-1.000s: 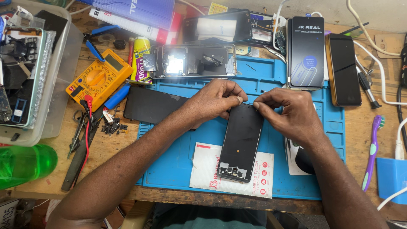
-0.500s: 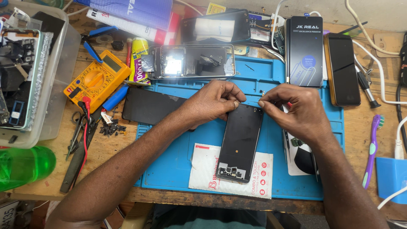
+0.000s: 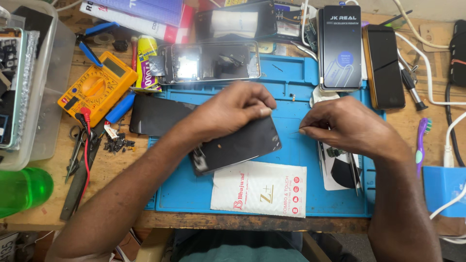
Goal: The person is repairing a mobile phone by using tweezers to handle small internal components and applying adhesive from a tube to the frame before pressing a replacement screen panel into place.
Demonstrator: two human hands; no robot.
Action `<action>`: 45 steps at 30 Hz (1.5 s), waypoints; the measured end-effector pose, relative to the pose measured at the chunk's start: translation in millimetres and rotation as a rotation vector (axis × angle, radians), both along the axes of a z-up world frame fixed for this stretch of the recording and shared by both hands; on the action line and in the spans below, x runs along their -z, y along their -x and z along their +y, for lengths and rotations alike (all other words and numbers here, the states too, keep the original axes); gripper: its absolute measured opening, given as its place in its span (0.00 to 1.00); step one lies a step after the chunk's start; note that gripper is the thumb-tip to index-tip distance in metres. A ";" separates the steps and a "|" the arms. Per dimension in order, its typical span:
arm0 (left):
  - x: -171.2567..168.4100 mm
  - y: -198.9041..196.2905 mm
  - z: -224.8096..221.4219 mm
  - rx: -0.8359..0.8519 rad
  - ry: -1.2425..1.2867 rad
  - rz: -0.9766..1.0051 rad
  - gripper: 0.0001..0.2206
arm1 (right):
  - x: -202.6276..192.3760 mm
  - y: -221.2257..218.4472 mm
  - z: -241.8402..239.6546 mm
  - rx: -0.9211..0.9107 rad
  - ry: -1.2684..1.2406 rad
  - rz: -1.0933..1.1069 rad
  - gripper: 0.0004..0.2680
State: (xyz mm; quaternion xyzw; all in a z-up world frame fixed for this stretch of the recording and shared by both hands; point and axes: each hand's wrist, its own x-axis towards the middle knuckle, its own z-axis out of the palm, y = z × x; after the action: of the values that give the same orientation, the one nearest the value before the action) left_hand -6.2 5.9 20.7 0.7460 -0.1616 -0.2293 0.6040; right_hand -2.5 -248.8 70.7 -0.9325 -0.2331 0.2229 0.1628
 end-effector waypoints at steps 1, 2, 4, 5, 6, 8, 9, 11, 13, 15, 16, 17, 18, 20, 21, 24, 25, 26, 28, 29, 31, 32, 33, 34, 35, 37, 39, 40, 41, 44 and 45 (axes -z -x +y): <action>-0.5 4.0 -4.4 0.011 -0.029 -0.016 0.07 | 0.1 2.4 3.6 -0.016 0.015 -0.013 0.07; -0.8 7.6 -9.4 0.023 -0.057 -0.032 0.07 | 0.5 4.2 6.5 -0.032 0.030 -0.025 0.07; -2.5 13.6 -17.4 0.031 -0.129 -0.111 0.06 | 0.0 4.9 8.0 -0.060 0.020 -0.042 0.07; -3.4 16.4 -20.7 0.027 -0.171 -0.174 0.06 | -0.6 4.6 6.1 -0.072 -0.003 -0.046 0.08; -4.0 19.4 -23.8 0.024 -0.213 -0.237 0.05 | -0.8 4.1 3.2 -0.083 -0.027 -0.050 0.08; -4.5 25.0 -29.9 0.015 -0.248 -0.231 0.05 | -0.2 1.6 -5.0 -0.055 -0.049 -0.097 0.08; -4.1 27.2 -32.5 0.011 -0.266 -0.230 0.04 | 0.4 0.0 -10.5 -0.039 -0.061 -0.121 0.08; -2.0 31.1 -37.7 -0.012 -0.273 -0.329 0.04 | 2.0 -2.7 -22.2 -0.060 -0.149 -0.232 0.08; 0.3 35.4 -40.5 -0.011 -0.311 -0.420 0.04 | 5.8 -5.5 -29.8 -0.041 -0.180 -0.293 0.09; 2.0 40.0 -41.9 0.014 -0.383 -0.501 0.06 | 9.3 -8.3 -34.5 0.015 -0.157 -0.300 0.10; 3.1 42.1 -42.7 0.026 -0.415 -0.561 0.06 | 11.7 -9.4 -35.7 0.029 -0.142 -0.297 0.10; 4.0 43.5 -43.9 0.038 -0.447 -0.621 0.07 | 14.1 -10.7 -36.9 0.045 -0.126 -0.296 0.10; 4.6 44.7 -44.8 0.051 -0.479 -0.682 0.07 | 16.7 -11.9 -38.1 0.060 -0.111 -0.294 0.10; 3.1 46.0 -45.1 0.048 -0.478 -0.724 0.06 | 20.7 -15.0 -41.3 0.023 -0.121 -0.347 0.09; 0.7 46.7 -44.6 0.046 -0.479 -0.743 0.06 | 22.9 -15.7 -43.7 0.003 -0.127 -0.371 0.08; -23.4 35.4 -18.8 -0.069 -0.372 -0.978 0.07 | 27.4 -16.2 -50.3 -0.013 -0.184 -0.452 0.06; -36.3 33.2 -1.6 -0.100 -0.373 -1.026 0.06 | 28.3 -15.7 -51.4 -0.021 -0.194 -0.495 0.05; -48.8 37.7 19.3 -0.162 -0.329 -1.148 0.05 | 28.5 -15.5 -52.2 -0.029 -0.205 -0.537 0.04; -68.3 54.1 62.1 -0.334 -0.473 -1.492 0.05 | 29.0 -13.4 -52.7 -0.049 -0.231 -0.615 0.03; -71.2 68.3 82.1 -0.432 -0.571 -1.526 0.04 | 29.3 -12.9 -51.0 -0.066 -0.247 -0.652 0.02; -69.0 88.4 129.1 -0.656 -0.698 -1.440 0.06 | 27.0 -11.9 -46.4 -0.105 -0.280 -0.711 0.02; -64.0 94.7 156.1 -0.784 -0.730 -1.322 0.10 | 24.8 -8.8 -44.6 -0.126 -0.299 -0.733 0.02; -54.6 99.2 181.7 -0.883 -0.837 -1.281 0.12 | 23.4 -6.8 -41.2 -0.131 -0.307 -0.737 0.02; -44.7 103.6 206.3 -0.976 -0.945 -1.229 0.15 | 22.2 -4.8 -37.7 -0.137 -0.316 -0.742 0.02; -40.2 101.8 231.1 -0.972 -1.077 -1.210 0.10 | 21.3 -3.4 -35.1 -0.120 -0.310 -0.732 0.02; -33.1 96.3 257.8 -0.940 -1.153 -1.223 0.07 | 20.9 -0.9 -31.4 -0.095 -0.288 -0.713 0.02; -33.4 85.9 257.5 -0.894 -1.038 -1.294 0.09 | 20.8 0.0 -29.4 -0.080 -0.259 -0.700 0.03; -36.2 78.7 252.1 -0.871 -0.982 -1.330 0.09 | 20.9 0.6 -28.7 -0.070 -0.250 -0.696 0.03; -40.0 71.1 246.8 -0.846 -0.955 -1.321 0.09 | 21.3 1.1 -27.7 -0.063 -0.242 -0.691 0.03; -42.7 46.5 234.3 -0.819 -0.961 -1.160 0.06 | 23.6 0.2 -25.7 -0.068 -0.222 -0.698 0.04; -39.0 39.0 233.4 -0.834 -0.989 -1.056 0.08 | 24.5 0.6 -26.3 -0.068 -0.209 -0.703 0.04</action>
State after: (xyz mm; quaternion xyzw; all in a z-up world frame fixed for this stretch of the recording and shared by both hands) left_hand -45.2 239.3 59.7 0.9332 -0.0145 0.3484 0.0868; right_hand -3.1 -275.2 46.1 -0.9221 -0.3272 -0.1308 0.1598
